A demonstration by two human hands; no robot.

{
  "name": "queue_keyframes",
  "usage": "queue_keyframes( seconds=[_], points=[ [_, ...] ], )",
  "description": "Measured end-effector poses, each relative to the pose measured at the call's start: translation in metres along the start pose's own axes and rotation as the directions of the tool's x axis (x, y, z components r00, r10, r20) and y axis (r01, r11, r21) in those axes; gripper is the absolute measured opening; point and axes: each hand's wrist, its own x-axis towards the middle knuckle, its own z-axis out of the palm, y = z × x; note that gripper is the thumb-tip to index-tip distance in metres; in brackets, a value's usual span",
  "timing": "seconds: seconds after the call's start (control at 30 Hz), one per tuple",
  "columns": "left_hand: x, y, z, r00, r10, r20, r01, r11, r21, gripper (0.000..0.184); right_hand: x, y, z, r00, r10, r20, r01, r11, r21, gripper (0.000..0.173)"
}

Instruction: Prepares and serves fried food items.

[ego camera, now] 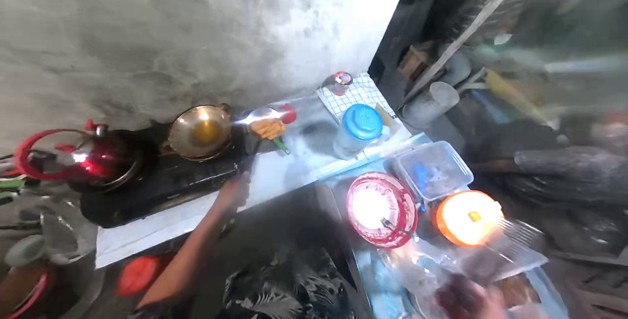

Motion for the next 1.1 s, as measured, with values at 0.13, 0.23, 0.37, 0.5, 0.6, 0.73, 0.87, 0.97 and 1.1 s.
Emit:
queue_keyframes(
  seconds=[0.13,0.23,0.37,0.5,0.6,0.73,0.87,0.97,1.1],
  points=[
    [-0.022,-0.021,-0.005,0.995,-0.014,0.101,0.016,1.0,-0.027,0.038,0.015,-0.029,0.173,0.805,0.127,0.579,-0.112,0.992,-0.061,0.044],
    [-0.029,-0.033,-0.003,0.992,-0.017,0.127,0.016,1.0,0.008,0.037,0.043,-0.017,0.267,0.733,0.14,0.665,0.145,0.924,-0.354,0.055],
    [-0.033,-0.036,0.002,0.992,-0.033,0.122,0.027,0.998,0.048,0.036,0.065,-0.004,0.323,0.718,0.22,0.661,0.12,0.895,-0.429,0.061],
    [-0.03,-0.034,0.002,0.993,-0.047,0.11,0.036,0.995,0.093,0.036,0.074,-0.001,0.34,0.692,0.252,0.677,0.058,0.915,-0.399,0.059],
    [-0.025,-0.031,-0.001,0.994,-0.049,0.102,0.035,0.99,0.134,0.037,0.079,-0.002,0.348,0.694,0.258,0.672,0.051,0.914,-0.403,0.061],
    [-0.018,-0.023,-0.01,0.993,-0.043,0.109,0.019,0.978,0.207,0.037,0.086,-0.005,0.357,0.681,0.271,0.68,0.039,0.914,-0.404,0.061],
    [-0.012,-0.019,-0.018,0.994,-0.024,0.109,-0.004,0.967,0.254,0.036,0.087,-0.013,0.363,0.66,0.295,0.691,-0.035,0.931,-0.363,0.057],
    [-0.011,-0.016,-0.025,0.995,-0.003,0.103,-0.031,0.945,0.326,0.038,0.091,-0.018,0.365,0.611,0.321,0.724,-0.03,0.923,-0.384,0.06],
    [-0.009,-0.016,-0.034,0.995,-0.015,0.101,-0.025,0.925,0.378,0.039,0.097,-0.022,0.372,0.56,0.355,0.749,-0.088,0.924,-0.372,0.062]
  ],
)
